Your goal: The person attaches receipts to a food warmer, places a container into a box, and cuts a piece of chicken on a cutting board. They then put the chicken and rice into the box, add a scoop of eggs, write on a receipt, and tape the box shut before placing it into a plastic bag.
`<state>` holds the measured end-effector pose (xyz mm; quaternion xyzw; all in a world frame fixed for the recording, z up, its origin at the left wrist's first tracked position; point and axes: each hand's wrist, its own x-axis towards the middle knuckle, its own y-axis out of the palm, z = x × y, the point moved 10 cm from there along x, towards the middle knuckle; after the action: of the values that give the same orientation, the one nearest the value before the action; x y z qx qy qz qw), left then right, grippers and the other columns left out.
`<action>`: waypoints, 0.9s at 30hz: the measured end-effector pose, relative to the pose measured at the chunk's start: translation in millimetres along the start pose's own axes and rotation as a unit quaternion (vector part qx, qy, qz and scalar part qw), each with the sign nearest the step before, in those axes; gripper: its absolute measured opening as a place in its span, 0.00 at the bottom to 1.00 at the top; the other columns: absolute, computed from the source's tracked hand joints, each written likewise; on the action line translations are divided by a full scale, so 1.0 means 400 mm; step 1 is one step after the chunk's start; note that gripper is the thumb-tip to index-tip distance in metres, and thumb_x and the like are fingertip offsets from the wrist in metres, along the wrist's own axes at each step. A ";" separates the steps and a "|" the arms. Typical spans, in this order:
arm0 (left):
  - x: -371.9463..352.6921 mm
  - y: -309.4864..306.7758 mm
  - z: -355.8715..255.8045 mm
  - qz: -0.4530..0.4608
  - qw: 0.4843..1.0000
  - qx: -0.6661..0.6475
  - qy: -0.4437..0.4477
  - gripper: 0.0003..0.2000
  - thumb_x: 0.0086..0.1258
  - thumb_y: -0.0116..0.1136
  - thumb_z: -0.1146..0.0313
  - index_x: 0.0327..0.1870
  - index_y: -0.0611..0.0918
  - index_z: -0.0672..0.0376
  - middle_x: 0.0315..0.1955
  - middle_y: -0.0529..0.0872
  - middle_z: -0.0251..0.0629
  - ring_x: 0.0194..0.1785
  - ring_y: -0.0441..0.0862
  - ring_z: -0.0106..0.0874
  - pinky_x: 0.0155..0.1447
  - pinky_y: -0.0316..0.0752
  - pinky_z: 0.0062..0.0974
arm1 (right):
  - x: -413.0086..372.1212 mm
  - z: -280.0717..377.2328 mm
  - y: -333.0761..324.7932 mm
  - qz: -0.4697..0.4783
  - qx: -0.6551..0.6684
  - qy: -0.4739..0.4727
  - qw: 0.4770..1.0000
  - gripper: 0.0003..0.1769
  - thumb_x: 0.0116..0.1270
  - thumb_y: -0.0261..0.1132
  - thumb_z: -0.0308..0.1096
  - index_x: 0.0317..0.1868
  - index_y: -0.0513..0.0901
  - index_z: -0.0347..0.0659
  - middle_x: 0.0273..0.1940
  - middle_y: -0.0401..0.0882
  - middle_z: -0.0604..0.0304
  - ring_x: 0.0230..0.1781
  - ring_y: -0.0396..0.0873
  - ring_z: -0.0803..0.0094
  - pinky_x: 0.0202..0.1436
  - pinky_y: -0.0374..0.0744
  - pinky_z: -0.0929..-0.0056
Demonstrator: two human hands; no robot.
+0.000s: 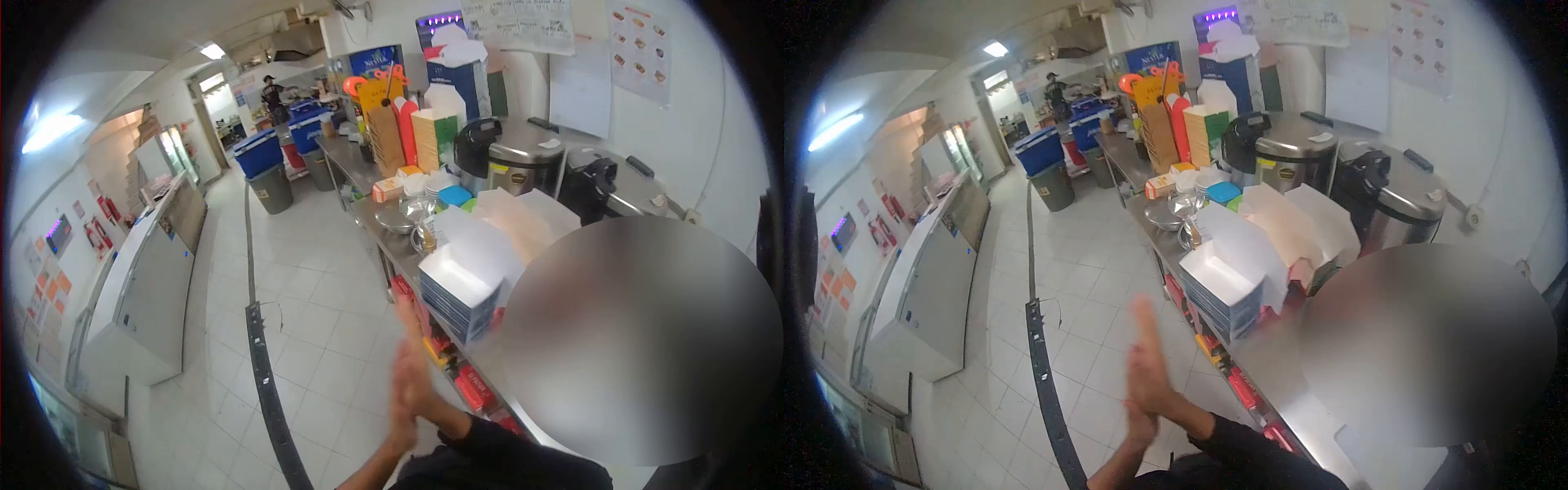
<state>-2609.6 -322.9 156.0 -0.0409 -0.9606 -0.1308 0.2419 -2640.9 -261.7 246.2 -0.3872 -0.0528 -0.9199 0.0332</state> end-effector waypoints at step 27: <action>0.654 -0.002 0.710 0.491 0.853 0.049 0.169 0.22 0.43 0.69 0.61 0.38 0.73 0.60 0.60 0.63 0.45 0.63 0.60 0.44 0.56 0.62 0.39 | 0.222 -0.712 -0.376 -0.261 -0.467 0.438 0.723 0.16 0.50 0.55 0.20 0.42 0.73 0.29 0.22 0.73 0.41 0.23 0.75 0.56 0.29 0.71 0.67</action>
<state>-2968.6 -242.6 39.3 -0.4722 -0.7653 0.0473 0.4349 -2919.9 -149.1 101.2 0.1215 0.3046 -0.8676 -0.3738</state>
